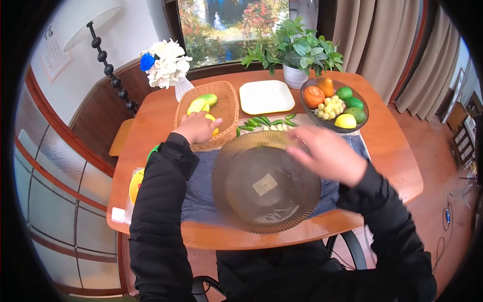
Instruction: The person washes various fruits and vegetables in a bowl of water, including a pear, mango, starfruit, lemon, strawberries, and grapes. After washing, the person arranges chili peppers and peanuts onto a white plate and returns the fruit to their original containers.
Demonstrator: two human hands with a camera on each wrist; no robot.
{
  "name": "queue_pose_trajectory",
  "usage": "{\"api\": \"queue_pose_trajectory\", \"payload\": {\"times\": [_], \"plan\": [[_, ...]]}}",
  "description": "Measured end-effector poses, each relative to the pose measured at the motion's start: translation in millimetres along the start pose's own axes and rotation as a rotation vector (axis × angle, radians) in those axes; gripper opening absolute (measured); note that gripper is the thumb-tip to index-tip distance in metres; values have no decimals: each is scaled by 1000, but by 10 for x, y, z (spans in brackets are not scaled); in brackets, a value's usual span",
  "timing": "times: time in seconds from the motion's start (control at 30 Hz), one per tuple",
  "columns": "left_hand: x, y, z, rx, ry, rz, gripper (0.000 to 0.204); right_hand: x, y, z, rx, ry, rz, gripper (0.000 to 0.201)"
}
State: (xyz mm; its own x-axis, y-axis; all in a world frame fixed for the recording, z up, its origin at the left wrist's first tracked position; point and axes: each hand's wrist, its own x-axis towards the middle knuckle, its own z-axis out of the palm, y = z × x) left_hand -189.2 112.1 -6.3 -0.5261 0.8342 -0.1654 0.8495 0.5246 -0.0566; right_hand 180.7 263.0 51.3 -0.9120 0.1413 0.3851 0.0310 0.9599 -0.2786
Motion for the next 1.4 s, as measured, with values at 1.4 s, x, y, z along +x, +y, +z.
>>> {"api": "queue_pose_trajectory", "payload": {"times": [1.4], "plan": [[-825, 175, 235, 22, 199, 191, 60, 1813, 1041, 522, -833, -432, -296, 17]]}}
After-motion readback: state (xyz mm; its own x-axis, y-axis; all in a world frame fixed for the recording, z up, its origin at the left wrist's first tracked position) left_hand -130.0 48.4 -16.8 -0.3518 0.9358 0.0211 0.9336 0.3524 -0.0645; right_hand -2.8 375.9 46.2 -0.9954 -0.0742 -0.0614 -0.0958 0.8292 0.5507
